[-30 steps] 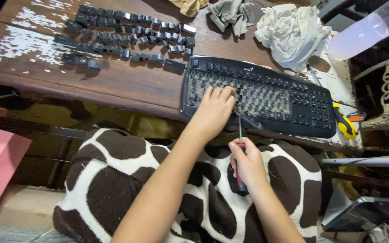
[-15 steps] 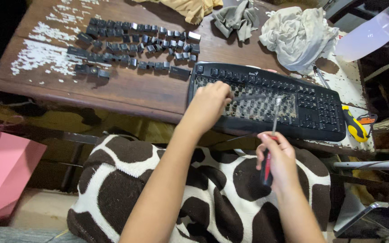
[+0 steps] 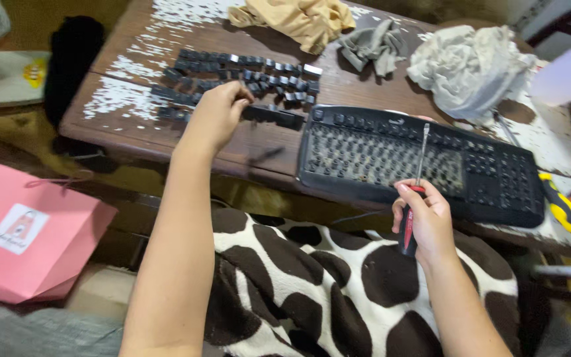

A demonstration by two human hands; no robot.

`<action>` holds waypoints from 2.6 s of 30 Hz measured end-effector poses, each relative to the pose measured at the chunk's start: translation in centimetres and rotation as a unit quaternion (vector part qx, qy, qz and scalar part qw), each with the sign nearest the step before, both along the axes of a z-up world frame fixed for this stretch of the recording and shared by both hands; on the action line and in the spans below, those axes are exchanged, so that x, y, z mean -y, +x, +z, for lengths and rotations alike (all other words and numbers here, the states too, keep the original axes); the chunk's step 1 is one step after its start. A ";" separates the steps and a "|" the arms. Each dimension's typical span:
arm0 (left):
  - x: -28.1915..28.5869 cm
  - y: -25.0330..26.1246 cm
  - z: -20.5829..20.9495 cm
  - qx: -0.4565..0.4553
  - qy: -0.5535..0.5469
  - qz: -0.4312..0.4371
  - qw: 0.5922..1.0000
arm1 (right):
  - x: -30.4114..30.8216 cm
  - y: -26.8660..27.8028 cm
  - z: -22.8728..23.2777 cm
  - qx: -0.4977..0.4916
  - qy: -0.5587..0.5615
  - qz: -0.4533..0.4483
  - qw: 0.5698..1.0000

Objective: The person uses a screwdriver to pry off individual keycaps from a black computer keyboard and places them on the table. The removed keycaps are arranged in rows on the wooden surface. The person continues this process across the keyboard throughout the clip.

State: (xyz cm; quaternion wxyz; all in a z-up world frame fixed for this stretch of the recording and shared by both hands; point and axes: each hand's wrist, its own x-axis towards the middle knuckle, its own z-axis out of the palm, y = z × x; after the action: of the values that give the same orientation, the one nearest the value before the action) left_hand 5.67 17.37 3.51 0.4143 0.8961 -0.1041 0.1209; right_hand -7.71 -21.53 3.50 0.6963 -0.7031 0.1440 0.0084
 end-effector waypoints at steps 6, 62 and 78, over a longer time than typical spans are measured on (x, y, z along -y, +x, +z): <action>-3.3 -0.3 -2.4 0.003 0.018 0.028 0.999 | -0.4 0.3 -2.2 0.030 0.012 0.021 0.999; 22.1 -4.9 -0.4 0.150 0.018 -0.232 0.961 | 8.1 -2.3 -1.2 0.002 -0.067 0.030 0.997; 23.2 -5.2 -0.9 0.143 0.126 -0.264 0.945 | 7.5 -2.4 -0.7 0.008 -0.086 0.033 0.996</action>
State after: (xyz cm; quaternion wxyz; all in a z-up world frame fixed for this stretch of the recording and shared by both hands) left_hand 0.46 -5.85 2.64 0.2959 0.8545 -0.4098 0.1199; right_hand -10.11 -29.08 2.78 0.6340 -0.7645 0.1155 0.0130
